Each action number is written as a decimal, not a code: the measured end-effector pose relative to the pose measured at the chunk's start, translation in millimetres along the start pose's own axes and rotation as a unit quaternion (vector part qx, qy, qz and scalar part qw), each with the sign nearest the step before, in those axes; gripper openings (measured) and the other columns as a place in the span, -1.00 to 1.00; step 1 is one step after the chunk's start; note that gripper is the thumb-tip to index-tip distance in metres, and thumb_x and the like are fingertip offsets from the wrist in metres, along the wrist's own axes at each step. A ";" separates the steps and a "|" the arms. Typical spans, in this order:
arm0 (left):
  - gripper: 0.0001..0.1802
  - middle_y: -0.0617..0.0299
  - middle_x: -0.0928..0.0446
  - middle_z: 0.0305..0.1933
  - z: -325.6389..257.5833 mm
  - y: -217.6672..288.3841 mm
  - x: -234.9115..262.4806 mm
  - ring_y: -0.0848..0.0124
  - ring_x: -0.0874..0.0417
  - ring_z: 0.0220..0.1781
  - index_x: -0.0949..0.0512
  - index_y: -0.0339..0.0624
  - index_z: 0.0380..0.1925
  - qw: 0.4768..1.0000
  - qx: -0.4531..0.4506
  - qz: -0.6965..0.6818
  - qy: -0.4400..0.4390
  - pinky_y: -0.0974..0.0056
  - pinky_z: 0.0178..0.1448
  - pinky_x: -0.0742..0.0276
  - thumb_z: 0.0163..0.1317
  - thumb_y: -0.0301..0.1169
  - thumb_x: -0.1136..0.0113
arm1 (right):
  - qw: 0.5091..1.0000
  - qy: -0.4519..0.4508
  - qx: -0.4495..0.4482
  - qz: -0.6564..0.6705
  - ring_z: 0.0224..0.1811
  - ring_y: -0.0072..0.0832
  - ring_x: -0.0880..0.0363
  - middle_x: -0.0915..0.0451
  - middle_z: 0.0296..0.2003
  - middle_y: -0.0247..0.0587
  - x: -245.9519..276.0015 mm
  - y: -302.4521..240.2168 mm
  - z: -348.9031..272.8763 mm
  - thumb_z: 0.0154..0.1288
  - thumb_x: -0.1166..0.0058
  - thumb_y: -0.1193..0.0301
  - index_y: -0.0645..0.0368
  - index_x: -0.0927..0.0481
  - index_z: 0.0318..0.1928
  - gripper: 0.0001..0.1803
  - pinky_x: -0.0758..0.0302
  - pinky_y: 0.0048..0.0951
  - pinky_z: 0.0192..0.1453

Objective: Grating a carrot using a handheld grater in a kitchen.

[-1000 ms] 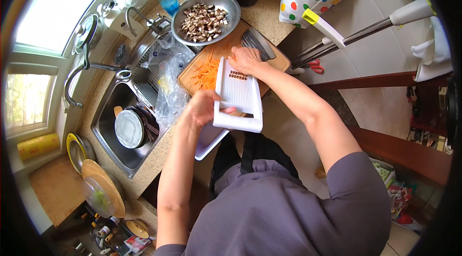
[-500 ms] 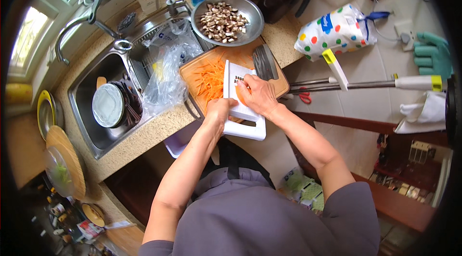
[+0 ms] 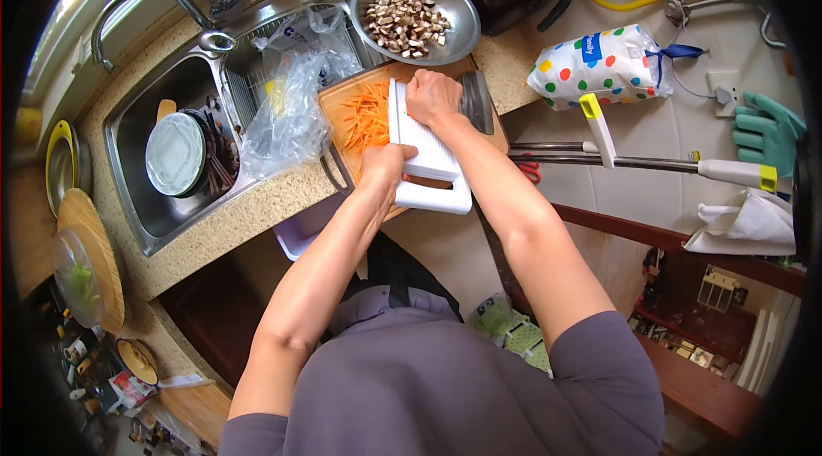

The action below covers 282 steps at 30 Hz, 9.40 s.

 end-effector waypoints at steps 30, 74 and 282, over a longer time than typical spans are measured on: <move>-0.77 0.02 -0.58 -0.52 -18.9 -7.8 7.8 0.32 -0.49 -0.62 -0.64 -0.51 -0.40 0.998 0.017 0.053 -0.014 0.21 -0.52 -0.37 -0.01 -0.49 -0.32 | 0.992 -0.090 0.009 0.090 -0.34 0.03 -0.63 -0.63 -0.45 0.10 -9.7 40.2 -28.4 0.19 0.02 0.27 0.16 -0.61 -0.43 -0.76 -0.52 -0.02 -0.23; -0.74 -0.05 -0.59 -0.48 -16.3 -14.1 2.3 0.28 -0.50 -0.62 -0.61 -0.57 -0.40 1.000 -0.006 -0.001 -0.004 0.17 -0.52 -0.37 -0.06 -0.51 -0.31 | 0.997 -0.065 0.034 0.038 -0.34 0.13 -0.61 -0.63 -0.42 0.13 40.3 53.1 -67.3 0.44 0.22 0.21 0.10 -0.55 -0.20 -0.70 -0.52 0.04 -0.20; -0.79 0.06 -0.62 -0.52 -3.3 -35.4 31.3 0.36 -0.49 -0.70 -0.67 -0.44 -0.46 0.998 -0.018 0.048 -0.039 0.25 -0.60 -0.41 -0.14 -0.51 -0.40 | 0.996 -0.064 0.040 0.053 -0.26 0.05 -0.61 -0.62 -0.34 0.13 -17.3 42.0 -48.0 0.31 0.03 0.29 0.26 -0.56 -0.40 -0.72 -0.49 -0.03 -0.17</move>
Point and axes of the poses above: each hand's wrist, its own z-axis towards the middle knuckle, its own x-axis out of the back of the hand, y = z × x, the point moved 6 cm from there along z, towards the middle knuckle
